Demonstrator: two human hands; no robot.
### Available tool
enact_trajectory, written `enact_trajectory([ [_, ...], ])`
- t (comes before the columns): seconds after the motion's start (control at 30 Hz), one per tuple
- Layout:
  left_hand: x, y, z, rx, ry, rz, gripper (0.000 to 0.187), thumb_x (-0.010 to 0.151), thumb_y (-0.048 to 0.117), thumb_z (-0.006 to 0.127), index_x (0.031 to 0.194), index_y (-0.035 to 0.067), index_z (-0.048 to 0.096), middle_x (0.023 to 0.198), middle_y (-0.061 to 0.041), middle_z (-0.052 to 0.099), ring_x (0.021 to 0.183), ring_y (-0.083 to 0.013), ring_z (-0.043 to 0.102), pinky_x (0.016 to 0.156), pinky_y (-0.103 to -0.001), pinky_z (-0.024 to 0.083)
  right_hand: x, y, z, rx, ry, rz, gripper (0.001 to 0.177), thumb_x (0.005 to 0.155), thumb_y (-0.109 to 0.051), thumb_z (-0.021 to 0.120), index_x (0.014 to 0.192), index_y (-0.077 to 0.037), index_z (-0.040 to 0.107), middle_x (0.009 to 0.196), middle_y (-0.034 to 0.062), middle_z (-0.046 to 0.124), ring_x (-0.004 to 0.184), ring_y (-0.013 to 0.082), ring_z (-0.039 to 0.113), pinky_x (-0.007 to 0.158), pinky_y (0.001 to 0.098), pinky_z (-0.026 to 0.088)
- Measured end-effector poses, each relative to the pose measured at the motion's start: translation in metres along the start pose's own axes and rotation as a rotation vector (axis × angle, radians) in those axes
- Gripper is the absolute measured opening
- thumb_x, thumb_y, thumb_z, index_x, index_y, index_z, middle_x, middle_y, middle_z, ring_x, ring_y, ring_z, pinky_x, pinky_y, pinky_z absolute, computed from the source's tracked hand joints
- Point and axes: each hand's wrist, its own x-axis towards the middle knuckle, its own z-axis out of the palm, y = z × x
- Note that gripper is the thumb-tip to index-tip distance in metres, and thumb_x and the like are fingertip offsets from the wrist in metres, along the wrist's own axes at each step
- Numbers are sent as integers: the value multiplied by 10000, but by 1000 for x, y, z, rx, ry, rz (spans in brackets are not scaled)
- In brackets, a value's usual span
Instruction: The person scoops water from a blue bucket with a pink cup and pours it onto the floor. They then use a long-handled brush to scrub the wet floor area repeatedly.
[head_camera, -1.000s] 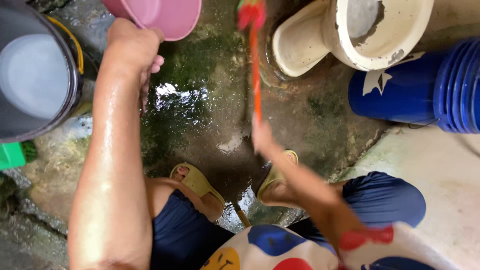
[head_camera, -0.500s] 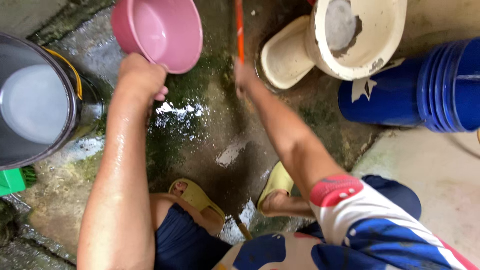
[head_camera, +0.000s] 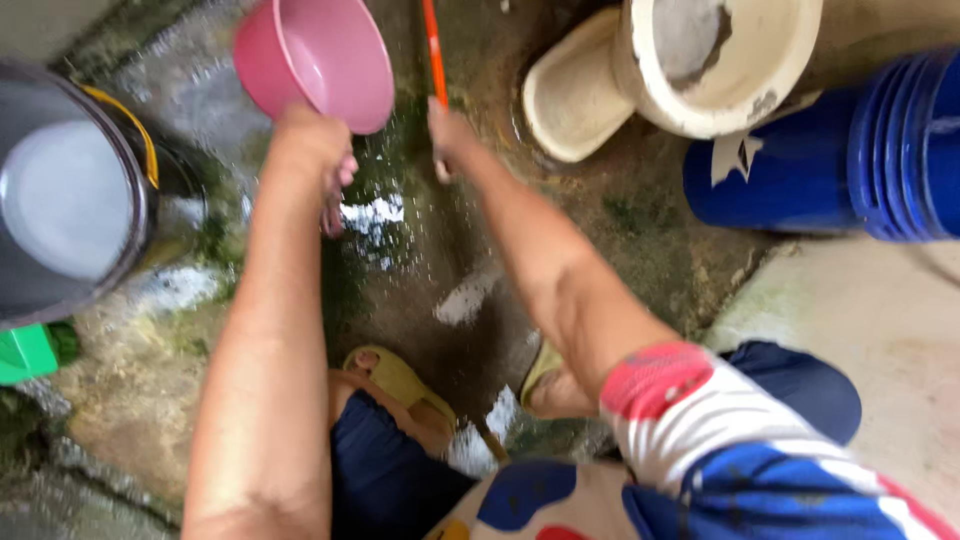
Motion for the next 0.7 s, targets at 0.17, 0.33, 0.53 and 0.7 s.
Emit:
enact_trajectory([
  [0.17,-2,-1,-12,26,-65,-41,240,1023,123,469,1165,-25,593,771,-123,656,502,-196,623,407,-346,521,-100,90,-19,-153,-30,-577,640,1020,-685,373,1377,-214,620,624,-21,468,536,132,468,469,354,394],
  [0.33,-22,11,-19,345,8,-68,195,1004,109,534,1111,-20,632,792,-138,693,539,-213,663,448,-347,515,-255,227,-11,-3,134,92,669,1010,-641,518,728,-34,533,621,20,449,589,166,436,507,409,358],
  [0.53,-37,24,-25,290,43,-11,198,1007,115,573,1068,-45,673,756,-113,713,544,-169,657,481,-310,525,-58,61,-43,106,75,68,633,993,-647,528,724,-74,522,598,8,448,545,160,449,474,388,367],
  [0.7,-38,29,-22,239,3,15,190,990,156,577,1030,-1,676,696,-101,694,528,-180,642,471,-324,500,-46,62,-44,160,88,40,604,979,-653,536,721,-107,513,579,-3,447,509,155,460,446,371,375],
])
